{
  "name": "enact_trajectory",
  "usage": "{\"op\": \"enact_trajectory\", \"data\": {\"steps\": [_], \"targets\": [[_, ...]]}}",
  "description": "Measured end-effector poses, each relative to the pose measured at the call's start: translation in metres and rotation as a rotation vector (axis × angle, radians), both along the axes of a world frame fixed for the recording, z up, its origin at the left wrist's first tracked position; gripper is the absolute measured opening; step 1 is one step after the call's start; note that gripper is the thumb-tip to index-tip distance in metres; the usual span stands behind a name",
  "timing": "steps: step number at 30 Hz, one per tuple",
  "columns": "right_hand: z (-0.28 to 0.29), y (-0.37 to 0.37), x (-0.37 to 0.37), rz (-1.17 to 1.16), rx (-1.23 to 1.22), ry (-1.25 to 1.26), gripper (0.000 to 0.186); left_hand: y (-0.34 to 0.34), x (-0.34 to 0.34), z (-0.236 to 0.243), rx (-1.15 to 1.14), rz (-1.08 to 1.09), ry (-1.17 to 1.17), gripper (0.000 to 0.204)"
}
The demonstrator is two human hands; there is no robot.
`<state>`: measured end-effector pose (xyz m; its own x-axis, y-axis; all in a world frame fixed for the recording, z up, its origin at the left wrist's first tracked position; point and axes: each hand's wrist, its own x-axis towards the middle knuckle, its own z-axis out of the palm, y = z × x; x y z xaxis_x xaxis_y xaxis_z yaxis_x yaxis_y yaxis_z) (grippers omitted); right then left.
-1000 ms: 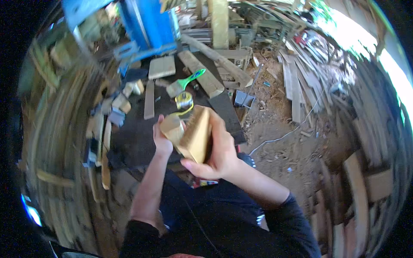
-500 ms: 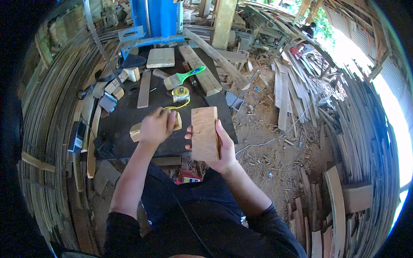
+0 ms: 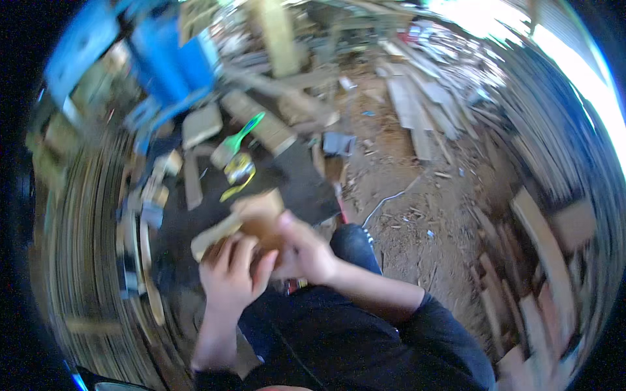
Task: Manually carving and assembling small wooden furniture components using a chisel and mallet.
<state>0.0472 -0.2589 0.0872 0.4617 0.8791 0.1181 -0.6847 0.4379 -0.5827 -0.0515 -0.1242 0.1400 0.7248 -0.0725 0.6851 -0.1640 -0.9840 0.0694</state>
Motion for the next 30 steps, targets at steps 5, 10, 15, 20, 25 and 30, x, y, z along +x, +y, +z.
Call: {"op": "enact_trajectory", "data": {"steps": [5,10,15,20,25,30], "targets": [[0.027,-0.006,-0.033,0.038,0.044,-0.249,0.047,-0.008,-0.036,0.006,0.112,0.091,-0.01,0.02],[0.037,-0.023,-0.037,-0.077,0.082,-0.545,0.054,-0.022,-0.041,0.013,0.119,0.052,-0.126,0.024],[0.029,-0.019,-0.042,-0.081,0.1,-0.641,0.061,-0.021,-0.055,0.02,-0.095,0.036,0.002,0.033],[0.004,-0.006,-0.046,-0.118,0.226,-0.914,0.076,-0.001,-0.081,0.038,-0.28,0.098,0.045,0.037],[0.017,-0.021,-0.047,0.261,0.213,-0.601,0.079,-0.003,-0.08,0.05,-0.025,-0.033,0.119,0.027],[0.026,-0.025,-0.043,0.328,0.233,-0.468,0.075,-0.002,-0.072,0.048,0.096,-0.107,0.027,0.017]]}}
